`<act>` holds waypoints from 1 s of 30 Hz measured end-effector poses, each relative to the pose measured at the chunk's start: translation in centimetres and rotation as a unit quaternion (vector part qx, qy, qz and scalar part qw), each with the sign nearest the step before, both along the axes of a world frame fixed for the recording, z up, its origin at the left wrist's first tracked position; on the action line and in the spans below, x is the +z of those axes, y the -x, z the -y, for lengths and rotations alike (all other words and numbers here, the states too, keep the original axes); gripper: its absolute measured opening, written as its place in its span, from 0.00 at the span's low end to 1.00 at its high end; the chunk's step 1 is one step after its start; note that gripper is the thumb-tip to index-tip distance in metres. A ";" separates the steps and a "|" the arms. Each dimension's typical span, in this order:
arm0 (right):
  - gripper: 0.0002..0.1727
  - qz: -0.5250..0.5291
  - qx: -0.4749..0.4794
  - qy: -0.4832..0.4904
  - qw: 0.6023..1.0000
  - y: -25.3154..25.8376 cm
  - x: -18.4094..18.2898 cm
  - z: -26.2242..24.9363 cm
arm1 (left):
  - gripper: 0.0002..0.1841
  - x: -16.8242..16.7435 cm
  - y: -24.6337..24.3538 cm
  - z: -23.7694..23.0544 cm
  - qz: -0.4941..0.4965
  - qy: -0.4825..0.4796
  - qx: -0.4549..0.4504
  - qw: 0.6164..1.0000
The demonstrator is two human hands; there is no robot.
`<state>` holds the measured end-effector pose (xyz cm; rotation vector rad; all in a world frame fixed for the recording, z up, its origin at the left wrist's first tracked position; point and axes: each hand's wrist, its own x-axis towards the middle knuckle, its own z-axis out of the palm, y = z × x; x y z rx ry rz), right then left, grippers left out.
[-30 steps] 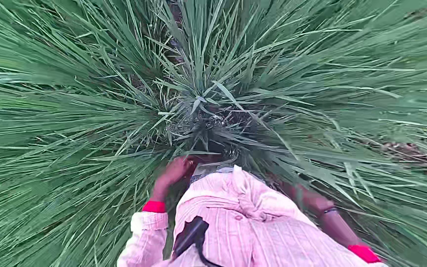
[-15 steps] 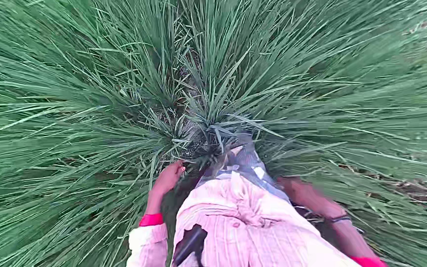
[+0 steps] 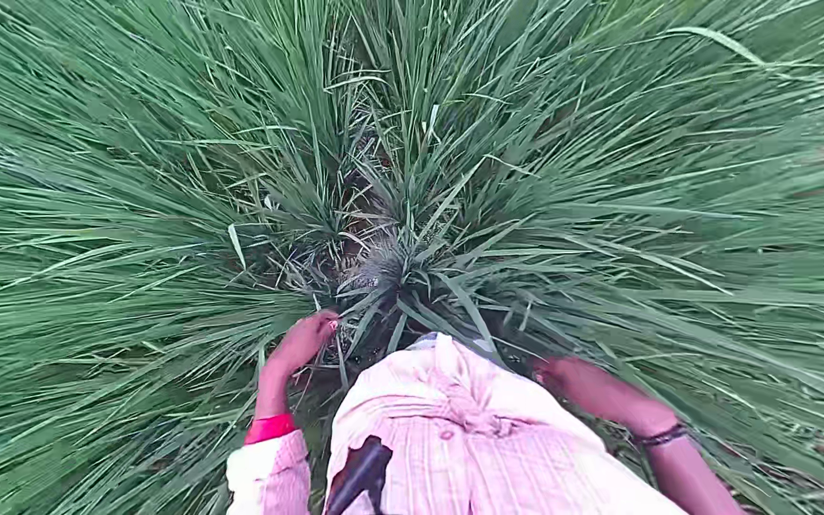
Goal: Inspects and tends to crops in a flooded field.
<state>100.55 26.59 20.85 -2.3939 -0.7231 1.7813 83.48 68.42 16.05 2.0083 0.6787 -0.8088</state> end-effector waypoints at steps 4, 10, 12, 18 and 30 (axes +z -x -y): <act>0.18 -0.015 0.014 -0.043 0.999 -6.4 -0.8 -1.8 | 0.20 2.2 -10.8 -2.1 0.064 -0.058 -0.012 0.996; 0.18 -0.021 0.030 -0.080 0.996 -16.3 2.0 -3.8 | 0.22 2.4 -19.1 -3.1 0.091 -0.078 0.045 0.992; 0.18 -0.004 0.025 -0.108 0.994 -19.9 2.5 -3.6 | 0.22 1.0 -18.6 -3.4 0.057 -0.094 0.062 0.992; 0.22 0.103 -0.018 -0.103 0.989 -27.3 4.8 -4.5 | 0.21 -4.5 -16.1 -2.8 -0.003 -0.058 0.089 0.994; 0.23 0.073 -0.055 -0.093 0.991 -30.9 3.5 -12.4 | 0.22 -5.8 -27.6 -11.1 0.021 -0.061 0.015 0.998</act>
